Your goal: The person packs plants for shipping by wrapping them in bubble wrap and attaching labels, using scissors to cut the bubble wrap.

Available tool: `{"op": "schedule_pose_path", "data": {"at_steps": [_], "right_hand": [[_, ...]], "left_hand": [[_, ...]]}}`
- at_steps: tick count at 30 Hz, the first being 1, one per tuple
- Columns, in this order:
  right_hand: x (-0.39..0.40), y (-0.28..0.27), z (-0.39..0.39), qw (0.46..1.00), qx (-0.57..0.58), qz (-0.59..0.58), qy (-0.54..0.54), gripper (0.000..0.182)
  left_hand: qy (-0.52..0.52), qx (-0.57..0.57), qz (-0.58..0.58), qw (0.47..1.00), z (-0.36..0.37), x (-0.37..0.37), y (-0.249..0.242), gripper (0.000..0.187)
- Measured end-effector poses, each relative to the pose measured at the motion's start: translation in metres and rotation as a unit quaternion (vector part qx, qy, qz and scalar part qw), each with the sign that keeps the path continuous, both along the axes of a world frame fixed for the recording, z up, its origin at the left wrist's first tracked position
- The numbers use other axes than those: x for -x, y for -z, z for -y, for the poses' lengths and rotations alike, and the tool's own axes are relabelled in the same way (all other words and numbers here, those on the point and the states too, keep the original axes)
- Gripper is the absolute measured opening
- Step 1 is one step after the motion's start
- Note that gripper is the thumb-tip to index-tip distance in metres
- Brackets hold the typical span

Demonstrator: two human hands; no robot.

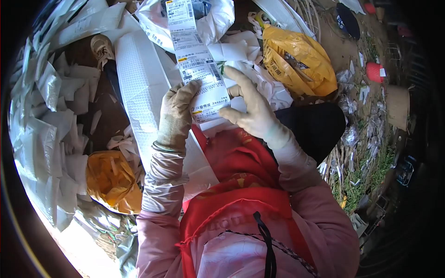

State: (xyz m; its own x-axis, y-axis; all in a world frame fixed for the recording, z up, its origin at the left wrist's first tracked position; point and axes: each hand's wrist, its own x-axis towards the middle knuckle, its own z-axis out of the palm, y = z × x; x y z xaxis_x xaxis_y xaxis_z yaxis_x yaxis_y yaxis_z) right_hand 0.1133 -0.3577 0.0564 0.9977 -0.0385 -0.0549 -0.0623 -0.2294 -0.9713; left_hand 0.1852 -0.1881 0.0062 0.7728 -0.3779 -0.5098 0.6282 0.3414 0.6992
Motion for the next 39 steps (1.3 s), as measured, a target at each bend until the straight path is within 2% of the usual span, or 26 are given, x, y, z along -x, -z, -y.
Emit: {"op": "schedule_pose_path", "data": {"at_steps": [1, 4, 5, 8, 11, 12, 13, 14, 15, 16, 17, 18, 20, 22, 23, 24, 25, 26, 27, 28, 31, 34, 35, 36, 39], "right_hand": [[0.007, 0.013, -0.002, 0.988, 0.099, 0.117, 0.01, 0.046], [0.02, 0.019, -0.004, 0.982, 0.127, 0.138, 0.006, 0.033], [0.024, 0.012, -0.007, 0.992, 0.068, 0.098, 0.034, 0.021], [0.031, 0.024, -0.002, 0.987, 0.058, 0.147, 0.005, 0.019], [0.035, 0.0, 0.012, 0.96, 0.128, 0.25, -0.006, 0.018], [0.035, -0.011, 0.026, 0.97, -0.013, 0.241, 0.019, 0.014], [0.036, -0.021, 0.04, 0.955, -0.169, 0.241, 0.045, 0.017], [0.038, -0.031, 0.053, 0.915, -0.308, 0.249, 0.073, 0.024], [0.036, -0.04, 0.077, 0.856, -0.461, 0.227, 0.058, 0.025], [0.03, -0.048, 0.093, 0.774, -0.6, 0.198, 0.043, 0.026], [0.021, -0.057, 0.086, 0.814, -0.539, 0.206, 0.064, 0.029], [0.013, -0.065, 0.075, 0.849, -0.475, 0.215, 0.087, 0.032], [-0.006, -0.06, 0.051, 0.849, -0.486, 0.021, 0.209, 0.042], [-0.039, -0.011, -0.008, 0.925, -0.359, 0.07, 0.105, 0.048], [-0.056, 0.013, -0.038, 0.948, -0.295, 0.103, 0.06, 0.052], [-0.069, 0.056, -0.067, 0.974, -0.201, 0.096, 0.038, 0.055], [-0.082, 0.098, -0.096, 0.99, -0.105, 0.092, 0.016, 0.058], [-0.092, 0.132, -0.128, 0.99, 0.076, 0.112, 0.04, 0.06], [-0.096, 0.144, -0.146, 0.977, 0.209, 0.026, -0.009, 0.061], [-0.098, 0.15, -0.159, 0.938, 0.338, -0.061, -0.058, 0.063], [-0.093, 0.157, -0.172, 0.89, 0.455, 0.023, -0.033, 0.059], [-0.083, 0.152, -0.185, 0.908, 0.368, 0.136, -0.147, 0.061], [-0.077, 0.158, -0.192, 0.907, 0.345, 0.08, -0.228, 0.06], [-0.077, 0.172, -0.193, 0.932, 0.28, 0.059, -0.223, 0.062], [-0.106, 0.185, -0.193, 0.926, 0.323, -0.002, -0.193, 0.068]], "left_hand": [[-0.011, 0.004, -0.002, 1.0, 0.001, 0.004, -0.008, 0.029], [-0.025, -0.008, 0.015, 1.0, 0.004, 0.014, -0.017, 0.028], [-0.025, -0.019, 0.025, 0.999, 0.004, 0.017, -0.019, 0.027], [-0.031, -0.024, 0.051, 0.998, 0.004, 0.024, -0.021, 0.027], [-0.039, -0.072, 0.104, 0.991, 0.011, 0.032, -0.003, 0.026], [-0.047, -0.101, 0.126, 0.986, 0.012, 0.034, 0.014, 0.026], [-0.022, -0.323, 0.269, 0.907, 0.013, 0.039, 0.061, 0.026], [0.167, -0.532, 0.324, 0.764, 0.01, 0.043, 0.034, 0.03], [0.227, -0.596, 0.37, 0.676, 0.008, 0.049, 0.036, 0.036], [0.285, -0.648, 0.41, 0.575, 0.005, 0.055, 0.043, 0.043], [0.256, -0.654, 0.471, 0.534, -0.007, 0.068, 0.054, 0.055], [0.244, -0.652, 0.487, 0.527, -0.019, 0.078, 0.05, 0.059], [0.24, -0.567, 0.518, 0.594, -0.048, 0.097, 0.04, 0.061], [0.272, -0.538, 0.539, 0.589, -0.076, 0.121, 0.043, 0.055], [0.281, -0.52, 0.515, 0.621, -0.079, 0.132, 0.027, 0.048], [0.277, -0.513, 0.536, 0.611, -0.087, 0.145, 0.026, 0.048], [0.28, -0.505, 0.526, 0.624, -0.09, 0.152, 0.022, 0.049], [0.285, -0.497, 0.516, 0.637, -0.092, 0.156, 0.019, 0.05], [0.288, -0.495, 0.512, 0.64, -0.094, 0.158, 0.017, 0.05], [0.289, -0.494, 0.509, 0.643, -0.096, 0.159, 0.016, 0.05], [0.289, -0.487, 0.491, 0.662, -0.101, 0.16, 0.016, 0.052], [0.28, -0.478, 0.486, 0.676, -0.103, 0.161, 0.022, 0.054], [0.278, -0.474, 0.487, 0.679, -0.103, 0.16, 0.023, 0.054], [0.275, -0.471, 0.488, 0.681, -0.101, 0.159, 0.023, 0.054], [0.253, -0.476, 0.494, 0.682, -0.102, 0.154, 0.023, 0.053]]}}
